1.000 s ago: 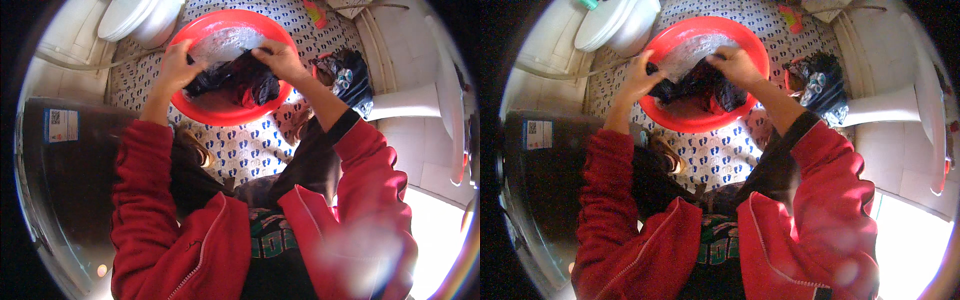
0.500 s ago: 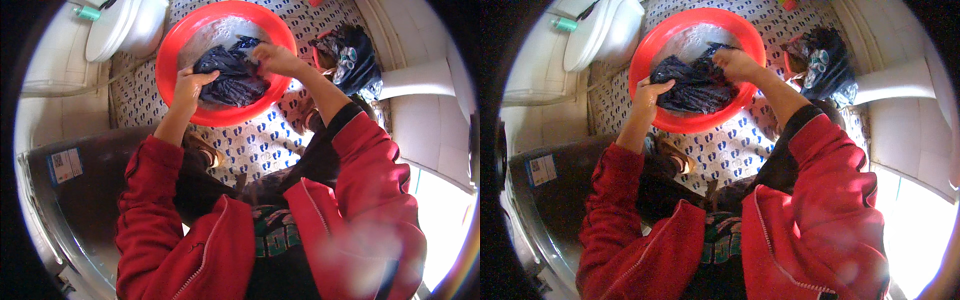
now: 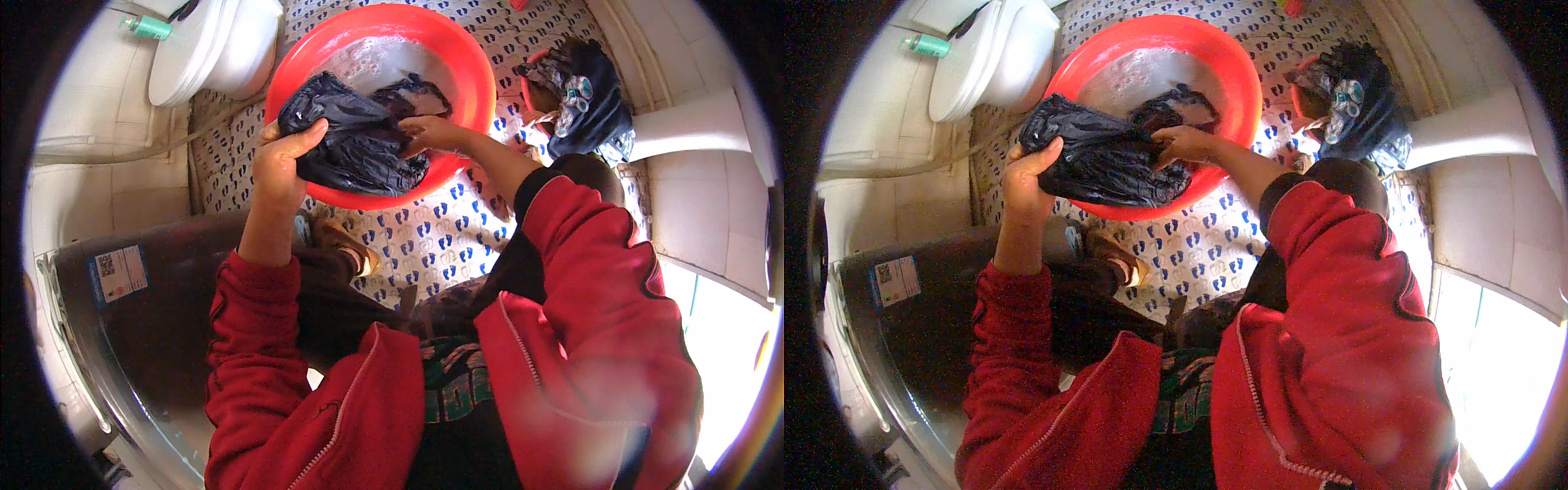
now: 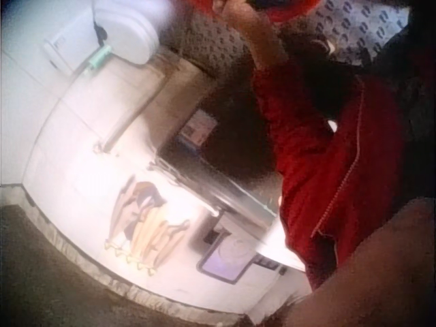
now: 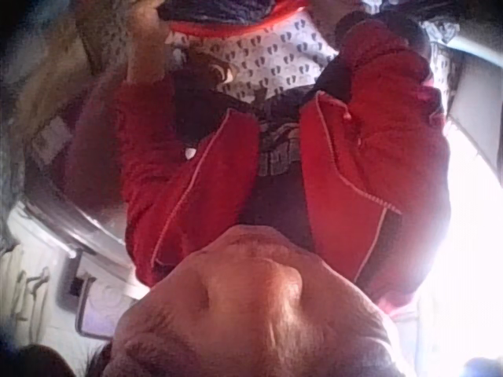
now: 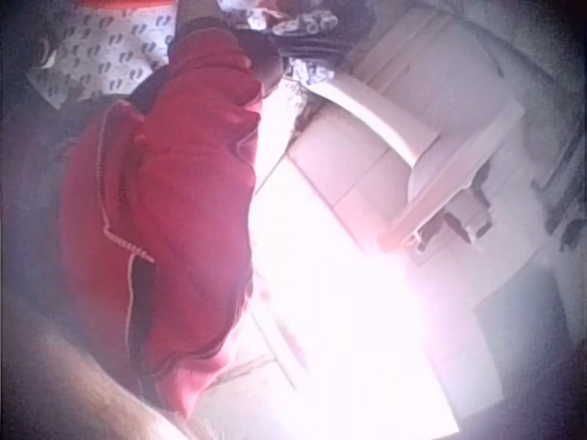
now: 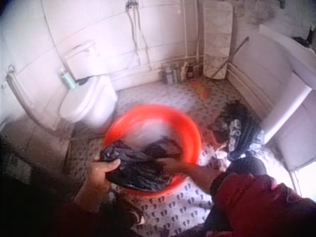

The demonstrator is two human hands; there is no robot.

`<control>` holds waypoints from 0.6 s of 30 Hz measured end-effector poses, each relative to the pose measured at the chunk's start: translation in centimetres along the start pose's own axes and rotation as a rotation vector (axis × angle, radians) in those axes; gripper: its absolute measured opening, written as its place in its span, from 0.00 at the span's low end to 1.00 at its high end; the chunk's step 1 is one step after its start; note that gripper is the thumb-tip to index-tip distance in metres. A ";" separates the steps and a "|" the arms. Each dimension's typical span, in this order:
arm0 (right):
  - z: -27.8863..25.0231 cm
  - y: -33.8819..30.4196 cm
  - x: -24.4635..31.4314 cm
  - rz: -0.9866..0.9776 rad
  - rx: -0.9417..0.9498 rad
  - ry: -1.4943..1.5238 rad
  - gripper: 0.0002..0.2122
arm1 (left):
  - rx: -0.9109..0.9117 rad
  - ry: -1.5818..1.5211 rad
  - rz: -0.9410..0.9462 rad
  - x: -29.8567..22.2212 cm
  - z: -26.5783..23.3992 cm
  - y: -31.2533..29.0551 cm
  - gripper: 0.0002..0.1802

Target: The person washes dark garments by hand in a red basin filled with soapy water. They repeatedly submerge, scrub, and wring the clothes, then place them into a nearby container.

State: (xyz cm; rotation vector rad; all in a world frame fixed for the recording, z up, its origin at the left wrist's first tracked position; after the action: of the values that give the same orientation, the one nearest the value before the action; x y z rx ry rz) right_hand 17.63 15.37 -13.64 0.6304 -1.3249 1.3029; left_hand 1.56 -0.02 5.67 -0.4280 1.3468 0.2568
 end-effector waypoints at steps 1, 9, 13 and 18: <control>-0.2 0.0 -0.4 0.128 0.034 -0.019 0.25 | 0.004 0.003 0.002 -0.1 -0.1 -0.1 0.11; 1.4 -1.8 0.6 0.453 0.207 0.062 0.20 | -0.006 -0.012 -0.099 0.0 -1.3 -0.7 0.12; 0.1 0.7 -2.6 0.226 0.025 -0.201 0.13 | 0.010 0.019 -0.094 0.3 -0.5 -0.6 0.13; -2.6 3.1 -5.5 -0.261 -0.310 -0.256 0.14 | 0.017 0.064 -0.087 0.8 0.3 0.2 0.13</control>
State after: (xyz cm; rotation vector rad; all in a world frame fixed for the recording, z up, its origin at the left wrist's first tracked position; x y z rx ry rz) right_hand 16.95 16.83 -20.26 0.7391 -1.5551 0.8037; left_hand 1.85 0.26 4.90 -0.4829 1.3885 0.1603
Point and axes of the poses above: each hand's wrist, its own y-axis towards the middle knuckle, its own z-axis out of the palm, x = y × z, the point moved 4 cm from there along y, towards the middle knuckle, and after that the axes turned 9 degrees about y, right-handed, at the moved point
